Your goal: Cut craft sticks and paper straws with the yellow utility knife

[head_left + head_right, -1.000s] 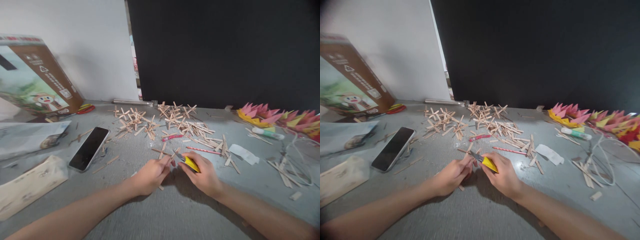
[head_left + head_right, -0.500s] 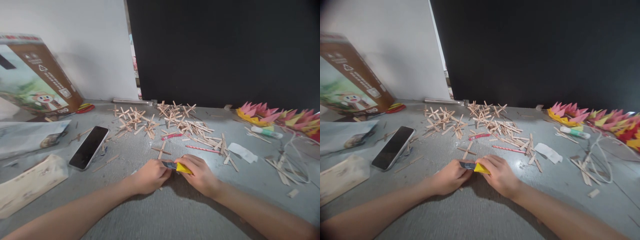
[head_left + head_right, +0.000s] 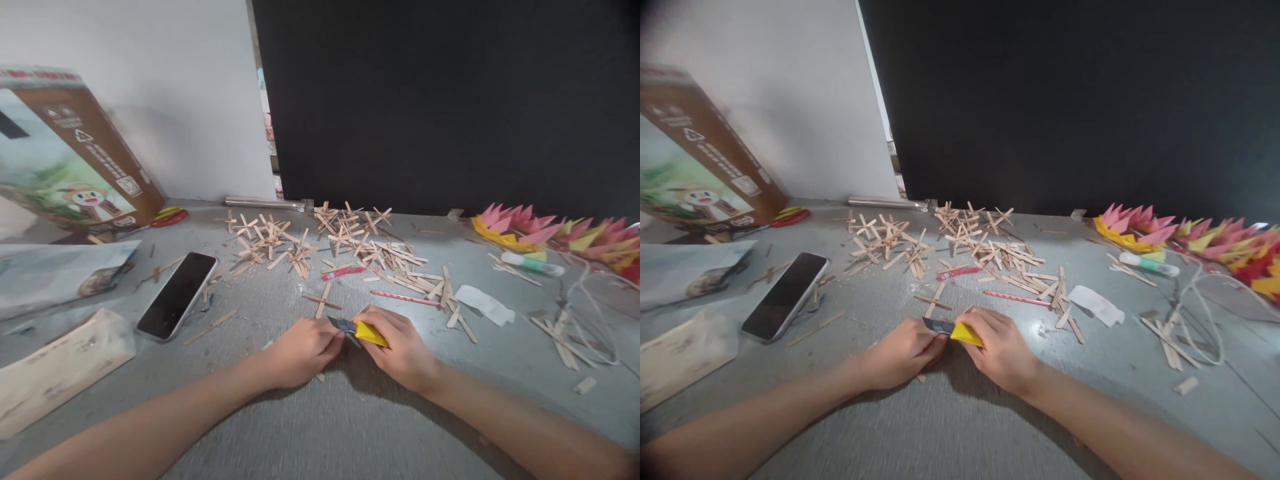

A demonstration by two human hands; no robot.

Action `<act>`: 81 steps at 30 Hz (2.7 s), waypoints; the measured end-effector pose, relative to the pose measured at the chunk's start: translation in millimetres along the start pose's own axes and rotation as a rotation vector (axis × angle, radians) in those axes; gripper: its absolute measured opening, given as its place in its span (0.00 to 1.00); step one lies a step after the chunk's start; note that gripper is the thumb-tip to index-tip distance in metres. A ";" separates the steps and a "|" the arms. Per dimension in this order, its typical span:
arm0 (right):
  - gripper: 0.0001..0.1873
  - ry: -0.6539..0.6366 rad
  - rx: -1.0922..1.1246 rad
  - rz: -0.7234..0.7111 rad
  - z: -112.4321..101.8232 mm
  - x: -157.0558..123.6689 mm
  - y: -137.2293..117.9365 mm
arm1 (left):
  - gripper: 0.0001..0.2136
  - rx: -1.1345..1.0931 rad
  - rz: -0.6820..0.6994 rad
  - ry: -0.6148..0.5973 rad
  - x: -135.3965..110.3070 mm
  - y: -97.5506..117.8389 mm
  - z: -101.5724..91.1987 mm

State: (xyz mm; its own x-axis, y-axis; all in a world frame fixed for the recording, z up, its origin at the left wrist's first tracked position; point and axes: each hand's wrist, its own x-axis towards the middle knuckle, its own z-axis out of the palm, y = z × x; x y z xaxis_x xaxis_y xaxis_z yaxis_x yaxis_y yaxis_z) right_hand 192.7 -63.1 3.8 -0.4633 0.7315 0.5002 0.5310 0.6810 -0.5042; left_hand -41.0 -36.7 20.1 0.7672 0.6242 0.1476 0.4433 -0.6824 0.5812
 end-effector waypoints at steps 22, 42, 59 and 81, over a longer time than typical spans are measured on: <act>0.08 -0.025 -0.080 0.000 0.5 -1.5 -0.8 | 0.21 0.091 -0.001 -0.030 0.9 -0.9 1.9; 0.07 -0.038 -0.063 0.217 6.4 1.8 -15.9 | 0.17 0.144 -0.072 -0.068 2.2 -0.9 1.2; 0.07 -0.005 -0.041 0.239 7.3 -0.6 -10.0 | 0.11 -0.017 -0.187 -0.051 0.6 3.7 -2.7; 0.10 0.063 0.002 0.332 -1.3 9.5 0.1 | 0.13 -0.611 -0.383 0.191 2.0 -3.1 3.5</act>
State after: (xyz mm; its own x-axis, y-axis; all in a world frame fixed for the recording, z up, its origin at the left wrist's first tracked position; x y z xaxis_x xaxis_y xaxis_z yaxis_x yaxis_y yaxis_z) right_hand 189.2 -56.1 9.4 -0.2205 0.9101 0.3508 0.6440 0.4060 -0.6484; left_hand -39.2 -34.6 15.8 0.4923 0.8690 -0.0502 0.2838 -0.1057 0.9530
